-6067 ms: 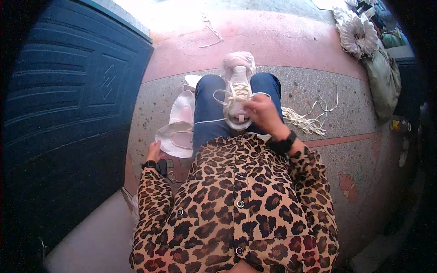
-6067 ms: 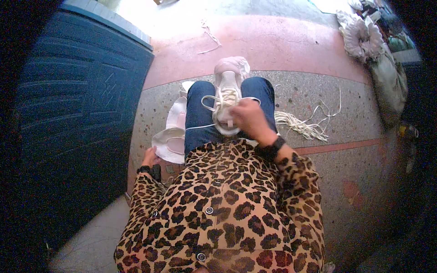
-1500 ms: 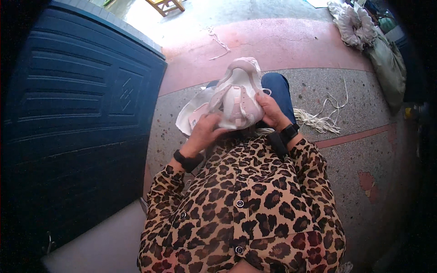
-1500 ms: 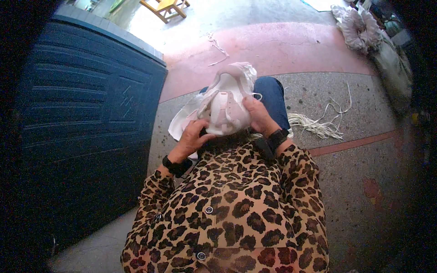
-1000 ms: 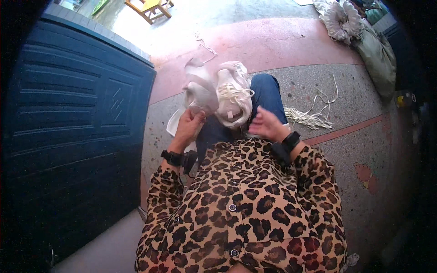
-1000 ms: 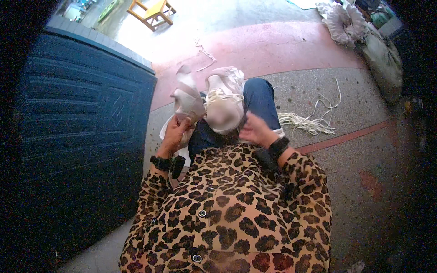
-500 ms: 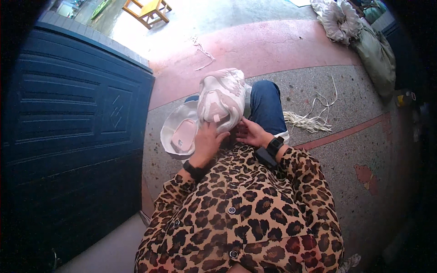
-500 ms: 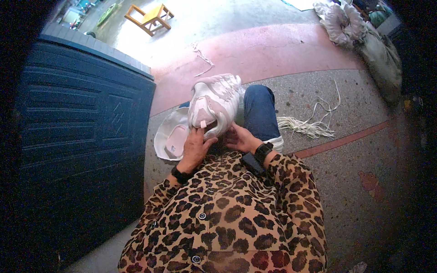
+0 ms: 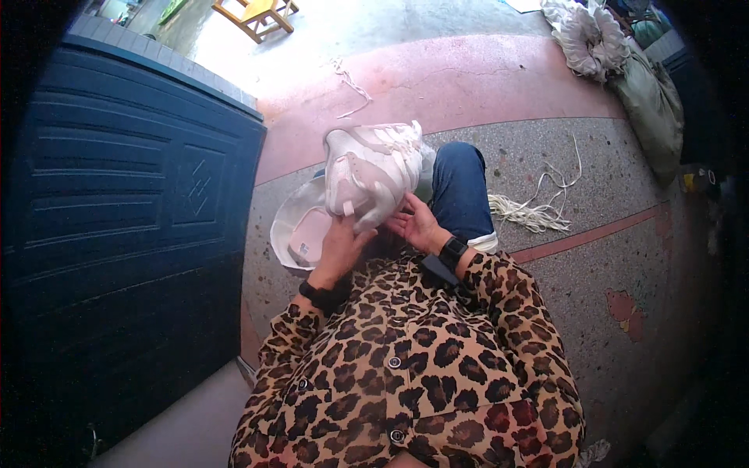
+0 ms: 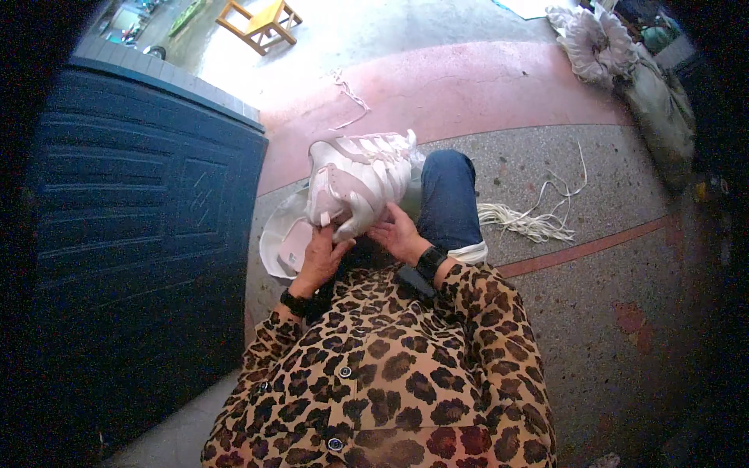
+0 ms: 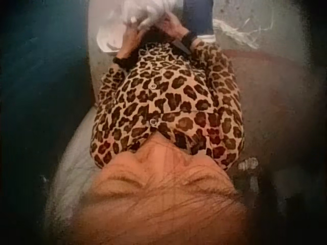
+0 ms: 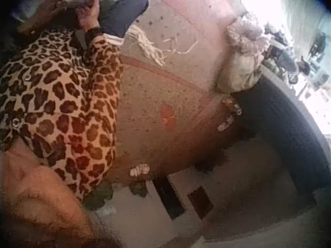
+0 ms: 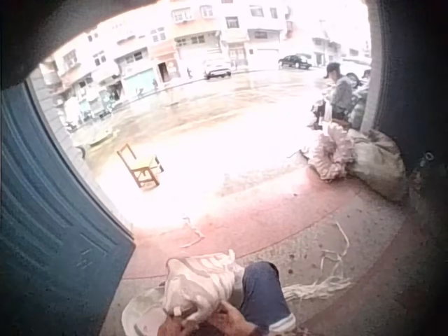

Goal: The recorder is lacing a new white sneaker while sitting in a workshop area.

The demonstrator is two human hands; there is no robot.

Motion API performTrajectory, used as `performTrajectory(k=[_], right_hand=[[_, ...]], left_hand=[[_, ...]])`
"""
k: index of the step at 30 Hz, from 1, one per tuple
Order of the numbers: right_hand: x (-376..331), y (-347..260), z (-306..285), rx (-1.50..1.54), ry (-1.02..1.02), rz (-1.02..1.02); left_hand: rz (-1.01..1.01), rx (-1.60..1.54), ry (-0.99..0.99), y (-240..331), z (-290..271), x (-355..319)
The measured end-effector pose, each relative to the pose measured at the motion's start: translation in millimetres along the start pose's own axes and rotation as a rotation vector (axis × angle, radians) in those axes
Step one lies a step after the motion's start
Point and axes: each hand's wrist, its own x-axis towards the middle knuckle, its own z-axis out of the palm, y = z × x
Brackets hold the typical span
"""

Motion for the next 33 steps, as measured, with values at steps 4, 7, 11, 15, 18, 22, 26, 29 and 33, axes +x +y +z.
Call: performTrajectory(k=[4,7,11,15,18,22,26,29,33], right_hand=[[5,-10,-11,-0.102,-0.098,0.001],[17,-27,-20,-0.349,0.125,0.026],[53,-43,-26,-0.25,0.449,-0.081],[83,-47,-24,-0.158,0.278,-0.13],[87,-50,-22,-0.123,0.283,-0.085],[74,-56,-19,-0.064,0.12,-0.051],[54,-61,-9,-0.194,0.23,-0.017],[46,-69,13,-0.4,0.174,-0.075],[57,-93,58,-0.464,-0.088,-0.071]], left_hand=[[-0.141,-0.234,0.046,4,-6,30],[-0.26,-0.636,0.032,4,-9,40],[-0.128,-0.55,0.161,-5,4,38],[-0.162,-0.039,-0.094,-15,15,34],[-0.133,-0.107,-0.131,-15,12,37],[-0.218,-0.484,-0.137,-7,-11,40],[-0.345,-0.785,-0.199,-9,-49,42],[-0.338,-0.852,-0.076,-19,-84,43],[-0.295,-0.923,0.063,-34,-122,53]])
